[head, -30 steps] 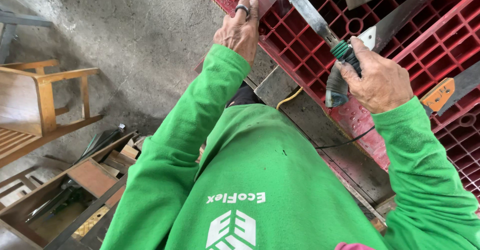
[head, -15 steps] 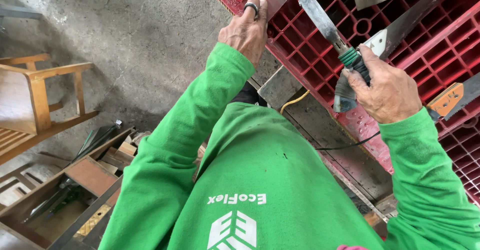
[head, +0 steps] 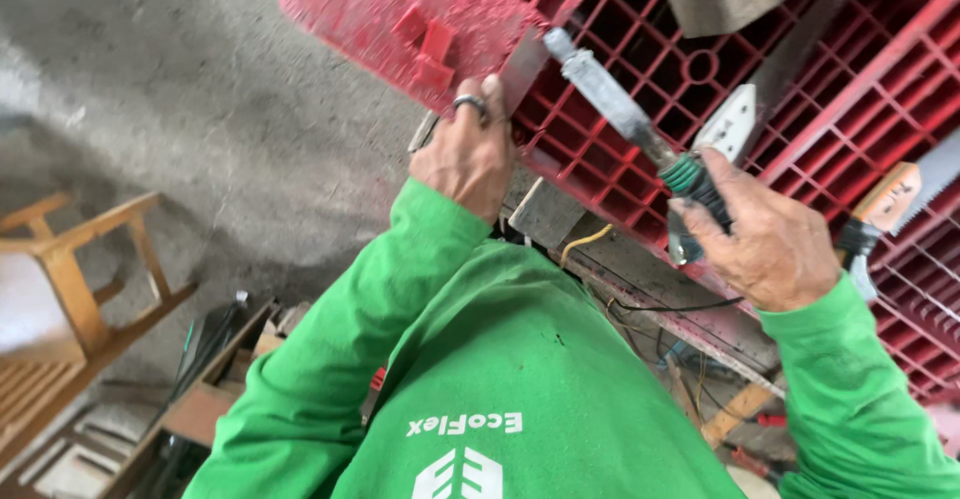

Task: The person uses a soldering iron to melt and smooth the edges of a red plastic crate. They hold the crate steady with one hand while applying heat to specific areas, then wipe away melted plastic with their fingers.

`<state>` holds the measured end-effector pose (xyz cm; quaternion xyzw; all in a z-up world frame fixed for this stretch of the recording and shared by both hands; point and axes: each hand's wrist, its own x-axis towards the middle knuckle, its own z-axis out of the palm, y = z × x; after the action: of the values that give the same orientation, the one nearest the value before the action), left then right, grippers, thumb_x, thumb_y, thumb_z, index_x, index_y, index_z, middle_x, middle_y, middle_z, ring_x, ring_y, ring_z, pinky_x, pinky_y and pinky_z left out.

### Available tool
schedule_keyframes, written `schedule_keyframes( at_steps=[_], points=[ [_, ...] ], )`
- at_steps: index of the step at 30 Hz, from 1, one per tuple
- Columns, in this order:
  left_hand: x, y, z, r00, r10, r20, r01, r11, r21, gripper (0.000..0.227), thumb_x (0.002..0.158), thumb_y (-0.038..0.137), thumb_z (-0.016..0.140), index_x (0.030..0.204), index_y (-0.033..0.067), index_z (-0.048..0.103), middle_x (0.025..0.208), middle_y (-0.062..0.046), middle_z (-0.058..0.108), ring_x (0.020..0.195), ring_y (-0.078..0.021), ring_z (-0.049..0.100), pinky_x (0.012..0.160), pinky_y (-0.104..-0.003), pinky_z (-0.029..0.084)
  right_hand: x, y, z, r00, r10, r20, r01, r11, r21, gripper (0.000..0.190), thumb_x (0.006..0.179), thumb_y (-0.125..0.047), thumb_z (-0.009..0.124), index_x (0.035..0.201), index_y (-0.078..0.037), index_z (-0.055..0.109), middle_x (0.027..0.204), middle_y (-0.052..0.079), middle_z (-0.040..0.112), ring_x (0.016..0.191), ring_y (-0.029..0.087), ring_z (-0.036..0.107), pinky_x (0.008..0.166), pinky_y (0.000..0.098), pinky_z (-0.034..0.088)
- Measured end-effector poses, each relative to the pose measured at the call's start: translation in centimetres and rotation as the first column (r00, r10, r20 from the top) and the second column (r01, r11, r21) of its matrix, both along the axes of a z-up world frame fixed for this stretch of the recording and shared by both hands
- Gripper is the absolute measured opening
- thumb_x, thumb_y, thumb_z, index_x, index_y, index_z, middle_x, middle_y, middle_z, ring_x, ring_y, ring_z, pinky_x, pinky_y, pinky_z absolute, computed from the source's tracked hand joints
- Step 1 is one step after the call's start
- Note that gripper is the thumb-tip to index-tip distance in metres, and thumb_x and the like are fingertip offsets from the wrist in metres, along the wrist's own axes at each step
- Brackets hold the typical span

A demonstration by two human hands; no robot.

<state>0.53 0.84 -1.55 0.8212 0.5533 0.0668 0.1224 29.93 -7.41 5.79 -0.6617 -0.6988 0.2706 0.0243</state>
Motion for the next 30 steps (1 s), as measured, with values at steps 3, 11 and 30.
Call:
schedule_keyframes(
  at_steps=[3,11,30],
  points=[
    [0.1,-0.2,0.4,1.0,0.017,-0.017,-0.016,0.999,0.028,0.051,0.1,0.012,0.065,0.146,-0.002,0.05,0.118,-0.013,0.055,0.072,-0.0254,0.065,0.052,-0.041,0.054,0.0,-0.9,-0.2,0.968,-0.139,-0.21,0.141,0.99,-0.004,0.057,0.098,-0.034,0.072,0.145,-0.003,0.061,0.11,0.018,0.074,0.093,0.027,0.076,0.08,0.0375,0.06],
    [-0.4,0.3,1.7,1.0,-0.005,0.019,0.007,0.992,-0.126,0.057,0.097,0.023,0.068,0.146,-0.0026,0.051,0.117,-0.015,0.054,0.081,-0.0292,0.068,0.056,-0.041,0.057,5.1,-1.2,-2.6,0.836,-0.509,-0.204,0.546,0.806,0.229,0.037,0.115,-0.026,0.068,0.143,-0.002,0.06,0.102,0.013,0.071,0.083,0.017,0.066,0.075,0.0355,0.058],
    [-0.3,0.8,1.7,0.999,-0.046,-0.019,0.044,0.993,-0.106,0.056,0.099,0.023,0.066,0.146,-0.0034,0.052,0.119,-0.016,0.052,0.086,-0.0297,0.068,0.061,-0.037,0.06,6.6,-3.0,-5.1,0.832,-0.397,0.388,0.294,0.908,0.299,0.1,0.087,-0.044,0.089,0.161,0.003,0.042,0.114,0.021,0.057,0.098,0.033,0.06,0.079,0.0482,0.056]
  ],
)
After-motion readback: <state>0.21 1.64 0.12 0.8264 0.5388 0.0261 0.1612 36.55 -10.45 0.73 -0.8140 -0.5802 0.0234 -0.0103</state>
